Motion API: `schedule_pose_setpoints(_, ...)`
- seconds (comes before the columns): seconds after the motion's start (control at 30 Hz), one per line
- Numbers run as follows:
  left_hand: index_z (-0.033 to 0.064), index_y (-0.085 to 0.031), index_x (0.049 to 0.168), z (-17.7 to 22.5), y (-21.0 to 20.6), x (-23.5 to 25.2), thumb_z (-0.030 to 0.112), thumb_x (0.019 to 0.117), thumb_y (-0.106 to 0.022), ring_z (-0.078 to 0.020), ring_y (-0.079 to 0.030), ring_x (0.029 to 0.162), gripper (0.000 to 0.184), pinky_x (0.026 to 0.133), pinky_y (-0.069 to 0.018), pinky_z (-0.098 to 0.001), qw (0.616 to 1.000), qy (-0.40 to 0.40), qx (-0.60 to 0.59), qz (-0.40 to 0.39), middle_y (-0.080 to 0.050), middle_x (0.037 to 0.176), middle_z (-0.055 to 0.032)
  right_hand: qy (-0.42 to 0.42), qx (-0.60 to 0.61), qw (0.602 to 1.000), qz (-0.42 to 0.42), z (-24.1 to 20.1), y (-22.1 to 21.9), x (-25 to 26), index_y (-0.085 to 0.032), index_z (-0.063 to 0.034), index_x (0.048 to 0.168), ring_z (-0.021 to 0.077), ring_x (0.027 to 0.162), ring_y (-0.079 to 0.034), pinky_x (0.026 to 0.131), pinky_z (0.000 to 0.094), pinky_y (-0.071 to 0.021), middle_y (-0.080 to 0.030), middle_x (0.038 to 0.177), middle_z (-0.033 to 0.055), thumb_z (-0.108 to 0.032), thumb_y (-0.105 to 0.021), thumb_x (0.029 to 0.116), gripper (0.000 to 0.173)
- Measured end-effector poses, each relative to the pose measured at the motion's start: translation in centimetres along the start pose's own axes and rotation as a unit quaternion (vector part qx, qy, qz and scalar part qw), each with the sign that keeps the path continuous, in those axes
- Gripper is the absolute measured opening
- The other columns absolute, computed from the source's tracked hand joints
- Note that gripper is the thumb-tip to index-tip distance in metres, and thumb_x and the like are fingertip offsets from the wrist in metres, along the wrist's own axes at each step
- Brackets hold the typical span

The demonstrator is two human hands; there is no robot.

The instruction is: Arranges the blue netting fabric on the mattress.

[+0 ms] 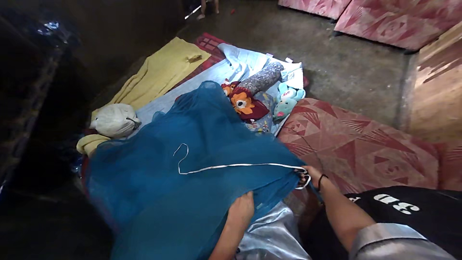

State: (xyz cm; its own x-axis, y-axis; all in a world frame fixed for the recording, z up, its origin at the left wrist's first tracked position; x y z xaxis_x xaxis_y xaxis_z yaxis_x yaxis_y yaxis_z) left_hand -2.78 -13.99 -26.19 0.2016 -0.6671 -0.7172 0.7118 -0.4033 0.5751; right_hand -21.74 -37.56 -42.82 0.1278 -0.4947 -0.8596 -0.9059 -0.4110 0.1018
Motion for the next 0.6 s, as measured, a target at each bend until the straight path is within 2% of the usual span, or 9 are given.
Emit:
schedule_pose_setpoints(0.1,-0.0048,-0.055,0.137,1.6,-0.7,-1.4,-0.003,0.1047,-0.041,-0.0396,-0.062,0.124,0.035,0.103,-0.0497,-0.0496,0.992,-0.115,-0.019,0.057,-0.061,0.135,-0.0253,-0.003,0.006,1.0,0.004,0.2,0.0,0.0,-0.047,-0.0138,0.076,0.0074,0.037,-0.037,0.04,0.0232,-0.0386,-0.037,0.047,-0.0047,-0.024,-0.03,0.1096,0.039)
schedule_pose_setpoints(0.13,-0.004,-0.055,0.139,1.6,-1.3,-1.7,-0.004,0.1039,-0.042,-0.0396,-0.062,0.124,0.037,0.103,-0.0501,-0.0493,0.988,-0.135,-0.033,0.066,-0.061,0.136,-0.0254,-0.003,0.006,1.0,0.006,0.3,0.0,-0.1,-0.046,-0.0146,0.075,0.0075,0.037,-0.037,0.04,0.0235,-0.0388,-0.037,0.048,-0.0048,-0.024,-0.03,0.1095,0.039)
schedule_pose_setpoints(0.23,0.0071,-0.03,0.16,-0.1,-4.0,-1.2,-0.002,0.1066,-0.039,-0.0404,-0.059,0.129,0.055,0.106,-0.0481,-0.0502,0.989,-0.12,-0.083,0.035,-0.051,0.149,-0.0258,-0.005,0.007,1.0,0.017,0.4,0.1,-0.2,-0.042,-0.0157,0.074,0.0084,0.038,-0.036,0.041,0.0249,-0.0385,-0.036,0.049,-0.0042,-0.022,-0.032,0.1076,0.036)
schedule_pose_setpoints(0.33,0.0053,-0.033,0.159,-2.2,-5.9,-0.6,0.008,0.1095,-0.039,-0.0397,-0.06,0.128,0.049,0.108,-0.0473,-0.0497,0.98,-0.104,-0.134,0.101,-0.054,0.146,-0.0258,-0.011,-0.001,1.0,0.019,0.4,0.1,-0.1,-0.041,-0.0156,0.074,0.0087,0.038,-0.036,0.04,0.025,-0.0391,-0.036,0.049,-0.0038,-0.019,-0.035,0.106,0.032)
schedule_pose_setpoints(0.37,0.0049,-0.036,0.158,-2.7,-5.9,-0.6,0.012,0.1097,-0.041,-0.04,-0.061,0.126,0.048,0.107,-0.0475,-0.0508,0.979,-0.084,-0.14,0.121,-0.058,0.142,-0.0253,-0.011,-0.003,1.0,0.018,0.3,0.0,-0.3,-0.04,-0.0155,0.074,0.0088,0.038,-0.036,0.04,0.0248,-0.039,-0.036,0.049,-0.0037,-0.019,-0.035,0.1062,0.033)
schedule_pose_setpoints(0.43,-0.0009,-0.045,0.151,-2.7,-5.5,-1.2,0.008,0.1043,-0.051,-0.0453,-0.069,0.108,0.048,0.092,-0.0554,-0.0545,0.962,-0.118,-0.125,0.213,-0.068,0.122,-0.0286,-0.01,-0.007,1.0,0.016,0.2,0.0,-0.4,-0.041,-0.0157,0.073,0.0083,0.038,-0.036,0.04,0.0241,-0.0384,-0.037,0.048,-0.0039,-0.019,-0.034,0.1067,0.035)
schedule_pose_setpoints(0.53,-0.001,-0.054,0.145,-2.0,-5.5,-2.8,0.004,0.1029,-0.052,-0.0438,-0.075,0.091,0.042,0.079,-0.0601,-0.0526,0.94,-0.196,-0.103,0.261,-0.072,0.113,-0.0273,-0.002,-0.012,1.0,0.02,-0.1,-0.1,-0.5,-0.041,-0.0154,0.073,0.0077,0.038,-0.036,0.04,0.023,-0.0382,-0.036,0.048,-0.004,-0.017,-0.035,0.1063,0.034)
schedule_pose_setpoints(0.57,-0.0014,-0.055,0.144,-1.9,-5.6,-2.9,0.004,0.1024,-0.052,-0.0423,-0.075,0.088,0.042,0.076,-0.0608,-0.0512,0.938,-0.198,-0.098,0.266,-0.073,0.11,-0.0266,0.0,-0.013,1.0,0.022,-0.1,-0.1,-0.6,-0.041,-0.0156,0.073,0.0078,0.037,-0.036,0.04,0.0233,-0.038,-0.036,0.048,-0.004,-0.016,-0.035,0.1061,0.034)
schedule_pose_setpoints(0.6,0.0011,-0.049,0.149,-2.0,-5.7,-2.5,0.008,0.1047,-0.05,-0.0414,-0.075,0.087,0.045,0.076,-0.0606,-0.0514,0.955,-0.161,-0.092,0.233,-0.074,0.108,-0.0253,0.001,-0.012,1.0,0.026,-0.1,0.0,-0.6,-0.041,-0.0158,0.072,0.0079,0.037,-0.036,0.039,0.0235,-0.0381,-0.037,0.047,-0.004,-0.017,-0.035,0.1057,0.035)
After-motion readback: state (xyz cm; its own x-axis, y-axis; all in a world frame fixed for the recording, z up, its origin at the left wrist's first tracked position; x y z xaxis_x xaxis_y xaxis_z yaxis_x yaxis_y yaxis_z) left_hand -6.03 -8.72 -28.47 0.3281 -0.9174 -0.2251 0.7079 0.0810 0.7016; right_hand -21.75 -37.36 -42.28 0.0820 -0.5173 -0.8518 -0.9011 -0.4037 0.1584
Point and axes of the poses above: each hand's wrist, its own x-axis towards the middle knuckle, its own y-axis out of the back of the hand, z = x × y, the point moved 9 cm from there along x, towards the middle knuckle
